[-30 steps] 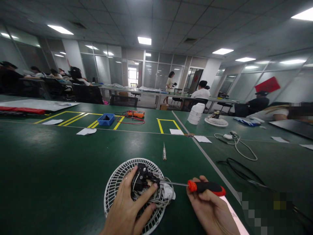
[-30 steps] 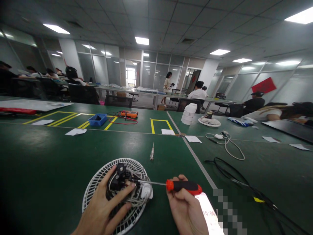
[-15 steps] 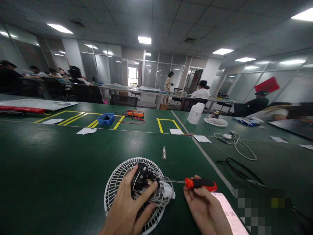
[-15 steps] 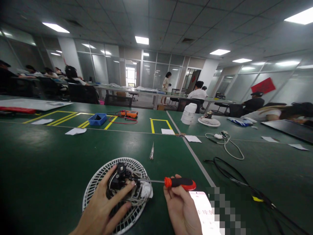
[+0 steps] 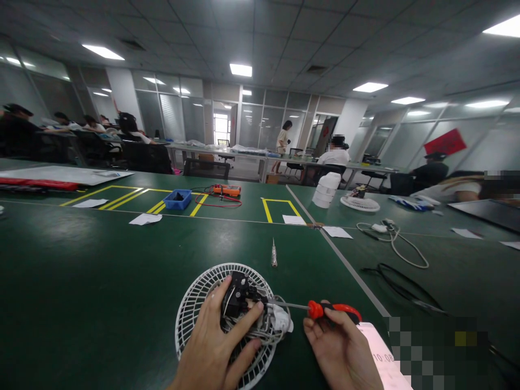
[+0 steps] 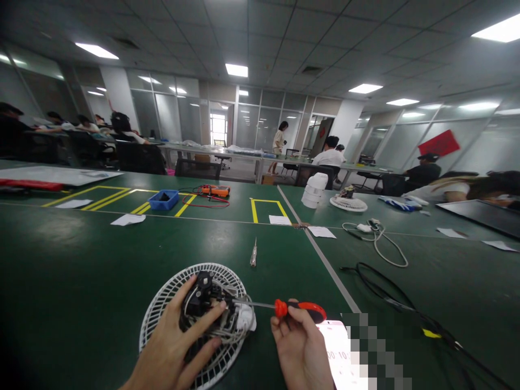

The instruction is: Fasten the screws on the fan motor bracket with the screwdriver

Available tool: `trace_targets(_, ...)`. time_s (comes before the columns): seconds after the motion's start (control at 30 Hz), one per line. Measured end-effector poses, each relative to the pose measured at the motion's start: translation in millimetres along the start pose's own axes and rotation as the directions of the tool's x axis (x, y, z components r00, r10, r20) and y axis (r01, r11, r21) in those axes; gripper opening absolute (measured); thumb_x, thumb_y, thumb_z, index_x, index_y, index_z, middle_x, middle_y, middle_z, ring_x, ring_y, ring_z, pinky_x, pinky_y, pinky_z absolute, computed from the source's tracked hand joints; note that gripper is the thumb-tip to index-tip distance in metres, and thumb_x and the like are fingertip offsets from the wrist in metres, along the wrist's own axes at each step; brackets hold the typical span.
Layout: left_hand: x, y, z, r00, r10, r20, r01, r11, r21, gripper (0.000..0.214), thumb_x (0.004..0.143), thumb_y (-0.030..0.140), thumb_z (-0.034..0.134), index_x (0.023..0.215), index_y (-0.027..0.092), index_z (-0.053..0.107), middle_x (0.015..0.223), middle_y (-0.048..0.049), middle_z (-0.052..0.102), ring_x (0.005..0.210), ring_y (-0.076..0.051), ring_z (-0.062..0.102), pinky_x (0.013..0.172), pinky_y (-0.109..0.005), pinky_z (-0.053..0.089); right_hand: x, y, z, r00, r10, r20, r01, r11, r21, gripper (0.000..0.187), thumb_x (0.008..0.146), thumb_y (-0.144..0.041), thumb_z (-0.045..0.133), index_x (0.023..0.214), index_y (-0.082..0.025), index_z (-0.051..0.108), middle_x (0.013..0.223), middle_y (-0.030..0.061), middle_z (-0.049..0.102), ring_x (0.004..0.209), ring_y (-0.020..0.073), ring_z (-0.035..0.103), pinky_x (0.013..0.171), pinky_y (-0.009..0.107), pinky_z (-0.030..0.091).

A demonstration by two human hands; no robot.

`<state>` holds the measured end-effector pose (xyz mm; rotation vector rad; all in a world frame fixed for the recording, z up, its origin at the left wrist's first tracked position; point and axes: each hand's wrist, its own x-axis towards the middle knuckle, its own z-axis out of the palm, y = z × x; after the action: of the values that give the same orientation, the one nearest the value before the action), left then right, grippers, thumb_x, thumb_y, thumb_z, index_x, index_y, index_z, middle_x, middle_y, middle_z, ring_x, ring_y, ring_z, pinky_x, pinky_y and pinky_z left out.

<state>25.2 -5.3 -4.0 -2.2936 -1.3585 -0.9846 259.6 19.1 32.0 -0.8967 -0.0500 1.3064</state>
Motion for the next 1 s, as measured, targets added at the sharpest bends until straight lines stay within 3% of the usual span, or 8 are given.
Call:
trace_targets(0.47, -1, -1, 1.2, 1.000, -0.015, -0.015, 0.015, 0.999, -0.035, 0.061, 0.094, 0.031, 0.063, 0.150, 0.041, 0.042, 0.167, -0.0156, 0.012, 0.140, -0.040, 0.046, 0.098, -0.059, 0.057, 1, -7, 3, 0.999, 0.021, -0.039, -0.023, 0.998, -0.050, 0.019, 0.062, -0.018, 0.077, 0.070, -0.021, 0.059, 0.070, 0.0010, 0.066, 0.067, 0.0161, 0.063, 0.060, 0.028, 0.055)
trace_targets(0.6, -3, -1, 5.0, 0.996, -0.056, -0.066, 0.047, 0.991, -0.126, 0.072, 0.095, 0.027, 0.062, 0.157, 0.038, 0.026, 0.167, -0.0147, 0.018, 0.145, -0.034, 0.043, 0.105, -0.056, 0.054, 1, -5, 0, 0.999, 0.022, 0.037, -0.016, 0.988, -0.156, 0.031, 0.059, -0.025, 0.082, 0.084, -0.018, 0.067, 0.067, -0.0007, 0.062, 0.059, 0.0130, 0.055, 0.051, 0.022, 0.046)
trace_targets(0.7, -2, -2, 6.0, 0.983, -0.155, -0.099, 0.130, 0.967, -0.221, 0.080, 0.095, 0.027, 0.061, 0.160, 0.030, 0.013, 0.165, -0.0174, 0.026, 0.147, -0.031, 0.042, 0.111, -0.052, 0.050, 0, -2, -3, 0.992, 0.030, 0.124, 0.008, 0.954, -0.299, 0.045, 0.060, -0.034, 0.085, 0.098, -0.016, 0.069, 0.068, -0.0023, 0.060, 0.054, 0.0109, 0.046, 0.048, 0.022, 0.041)
trace_targets(0.8, 3, -6, 3.2, 0.954, -0.297, -0.046, 0.275, 0.925, -0.263, 0.078, 0.096, 0.037, 0.059, 0.160, 0.026, 0.016, 0.153, -0.0163, 0.048, 0.137, -0.029, 0.054, 0.109, -0.052, 0.052, -2, 0, -5, 0.971, -0.019, 0.239, 0.150, 0.825, -0.545, 0.048, 0.065, -0.039, 0.082, 0.105, -0.017, 0.070, 0.061, -0.0060, 0.053, 0.054, 0.0131, 0.046, 0.049, 0.024, 0.038)
trace_targets(0.87, 6, -12, -0.3, 0.937, -0.348, -0.001, 0.335, 0.904, -0.266, 0.074, 0.097, 0.041, 0.056, 0.159, 0.029, 0.018, 0.141, -0.0122, 0.060, 0.127, -0.028, 0.063, 0.104, -0.052, 0.057, -4, 1, -5, 0.939, -0.030, 0.344, 0.270, 0.684, -0.677, 0.051, 0.067, -0.039, 0.079, 0.112, -0.018, 0.070, 0.065, -0.0035, 0.059, 0.064, 0.0185, 0.057, 0.058, 0.028, 0.046)
trace_targets(0.93, 9, -19, -4.3, 0.933, -0.359, 0.021, 0.353, 0.901, -0.254, 0.073, 0.097, 0.044, 0.055, 0.159, 0.031, 0.019, 0.130, -0.0090, 0.067, 0.117, -0.026, 0.068, 0.097, -0.049, 0.060, -6, 3, -5, 0.894, -0.019, 0.447, 0.378, 0.564, -0.734, 0.056, 0.072, -0.042, 0.073, 0.123, -0.019, 0.067, 0.090, 0.0038, 0.072, 0.089, 0.0263, 0.067, 0.079, 0.035, 0.052)
trace_targets(1.0, 12, -26, -8.1, 0.937, -0.349, 0.028, 0.345, 0.908, -0.238, 0.073, 0.096, 0.049, 0.057, 0.158, 0.032, 0.022, 0.122, -0.0067, 0.071, 0.109, -0.024, 0.072, 0.092, -0.046, 0.063, -7, 5, -6, 0.864, -0.036, 0.502, 0.466, 0.437, -0.770, 0.061, 0.081, -0.048, 0.065, 0.135, -0.021, 0.060, 0.116, 0.0089, 0.073, 0.110, 0.0305, 0.065, 0.095, 0.042, 0.048)
